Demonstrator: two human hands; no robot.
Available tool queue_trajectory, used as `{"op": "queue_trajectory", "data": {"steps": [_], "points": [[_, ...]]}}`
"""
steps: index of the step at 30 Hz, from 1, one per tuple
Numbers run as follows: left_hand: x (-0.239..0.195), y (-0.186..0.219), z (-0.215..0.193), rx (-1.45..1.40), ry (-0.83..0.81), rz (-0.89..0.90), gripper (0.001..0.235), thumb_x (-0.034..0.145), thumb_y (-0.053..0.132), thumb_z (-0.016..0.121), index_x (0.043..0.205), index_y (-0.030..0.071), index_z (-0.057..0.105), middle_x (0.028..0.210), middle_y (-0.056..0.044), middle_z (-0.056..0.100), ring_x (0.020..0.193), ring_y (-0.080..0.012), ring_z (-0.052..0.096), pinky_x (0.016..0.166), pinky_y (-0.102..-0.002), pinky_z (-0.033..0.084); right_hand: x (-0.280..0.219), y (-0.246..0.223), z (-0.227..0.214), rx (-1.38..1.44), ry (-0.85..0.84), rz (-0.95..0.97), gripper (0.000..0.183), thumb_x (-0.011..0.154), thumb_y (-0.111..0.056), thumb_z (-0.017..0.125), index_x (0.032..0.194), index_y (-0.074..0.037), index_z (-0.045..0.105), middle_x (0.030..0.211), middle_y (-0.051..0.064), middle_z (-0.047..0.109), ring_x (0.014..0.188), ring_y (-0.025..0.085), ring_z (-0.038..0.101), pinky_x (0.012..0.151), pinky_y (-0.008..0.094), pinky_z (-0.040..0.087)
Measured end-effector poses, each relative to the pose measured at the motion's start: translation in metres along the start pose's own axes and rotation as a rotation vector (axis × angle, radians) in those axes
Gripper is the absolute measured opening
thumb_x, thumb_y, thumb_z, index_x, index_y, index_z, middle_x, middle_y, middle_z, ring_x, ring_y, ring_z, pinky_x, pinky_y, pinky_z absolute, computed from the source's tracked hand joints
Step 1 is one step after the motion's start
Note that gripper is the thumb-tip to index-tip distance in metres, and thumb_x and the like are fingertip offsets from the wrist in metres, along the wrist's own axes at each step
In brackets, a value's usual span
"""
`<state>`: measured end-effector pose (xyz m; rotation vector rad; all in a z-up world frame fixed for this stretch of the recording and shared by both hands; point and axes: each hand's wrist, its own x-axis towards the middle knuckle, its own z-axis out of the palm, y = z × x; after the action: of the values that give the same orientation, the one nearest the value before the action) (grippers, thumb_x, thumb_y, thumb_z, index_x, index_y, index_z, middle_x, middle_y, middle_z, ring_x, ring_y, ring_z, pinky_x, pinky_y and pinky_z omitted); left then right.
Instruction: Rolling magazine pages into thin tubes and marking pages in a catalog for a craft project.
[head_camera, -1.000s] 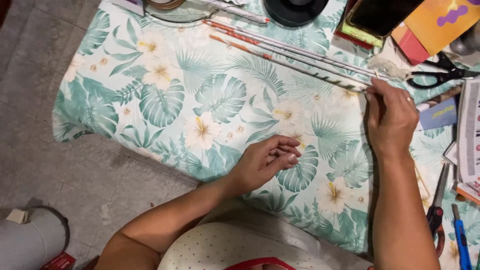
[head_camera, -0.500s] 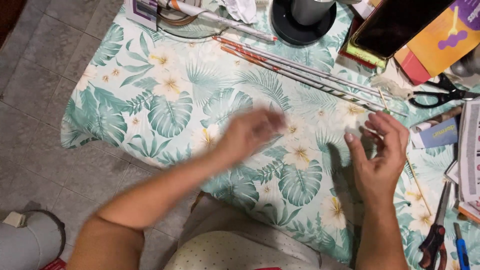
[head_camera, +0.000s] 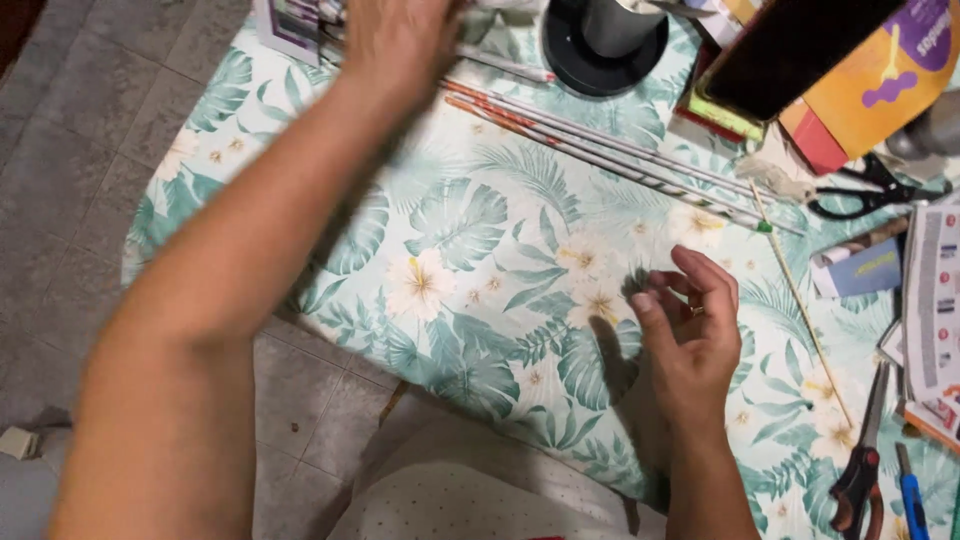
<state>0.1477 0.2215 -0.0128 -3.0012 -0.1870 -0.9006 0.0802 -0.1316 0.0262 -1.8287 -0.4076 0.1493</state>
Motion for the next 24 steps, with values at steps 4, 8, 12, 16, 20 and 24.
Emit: {"op": "queue_trajectory", "data": {"steps": [4,8,12,16,20,24], "points": [[-0.049,0.094,-0.061,-0.553,0.029,-0.162,0.012,0.075,0.007,0.048,0.084,0.005,0.055,0.097,-0.012,0.051,0.086,-0.0265,0.042,0.081,-0.042,0.025,0.006,-0.006,0.021,0.312,-0.012,0.278,0.053,0.085,-0.023,0.048,0.131,-0.001,0.036,0.116,0.014,0.045,0.081,0.015,0.052,0.075,0.040,0.054],[-0.107,0.160,-0.073,-0.654,0.251,0.222,0.032,0.083,0.025,0.044,0.103,0.001,0.051,0.110,-0.018,0.049,0.091,-0.0329,0.053,0.083,-0.049,0.043,0.002,-0.003,0.050,0.666,-0.125,0.321,0.043,0.091,-0.036,0.038,0.121,-0.006,0.046,0.105,0.011,0.056,0.093,0.017,0.059,0.083,0.033,0.051],[-0.131,0.168,-0.069,-0.652,0.344,0.088,0.044,0.098,0.035,0.029,0.133,0.012,0.042,0.137,-0.013,0.041,0.119,-0.0316,0.049,0.107,-0.053,0.032,-0.017,0.029,0.059,0.880,-0.132,0.272,0.018,0.092,-0.015,0.048,0.102,-0.003,0.056,0.095,0.013,0.062,0.082,0.020,0.058,0.081,0.038,0.048],[-0.138,0.173,-0.061,-0.864,0.200,0.119,0.039,0.100,0.028,0.034,0.136,0.014,0.040,0.138,-0.011,0.041,0.126,-0.0335,0.046,0.108,-0.054,0.028,-0.031,-0.006,0.059,1.021,-0.174,0.389,0.039,0.097,-0.035,0.033,0.093,-0.004,0.058,0.085,0.013,0.059,0.077,0.023,0.057,0.076,0.034,0.045],[-0.143,0.178,-0.057,-0.882,0.205,0.152,0.052,0.099,0.040,0.027,0.138,0.006,0.035,0.139,-0.017,0.038,0.129,-0.0354,0.038,0.110,-0.049,0.021,-0.044,0.028,0.060,1.057,-0.280,0.555,0.075,0.081,-0.070,0.021,0.115,-0.010,0.050,0.099,0.001,0.055,0.091,0.014,0.052,0.085,0.030,0.038],[-0.166,0.164,-0.033,-0.846,0.137,0.128,0.060,0.093,0.047,0.026,0.102,-0.003,0.058,0.088,-0.016,0.058,0.085,-0.0393,0.053,0.088,-0.048,0.036,-0.077,0.065,0.098,1.072,-0.341,0.206,0.059,0.094,-0.050,0.035,0.131,-0.004,0.040,0.126,0.005,0.047,0.116,0.011,0.042,0.106,0.034,0.024]]}}
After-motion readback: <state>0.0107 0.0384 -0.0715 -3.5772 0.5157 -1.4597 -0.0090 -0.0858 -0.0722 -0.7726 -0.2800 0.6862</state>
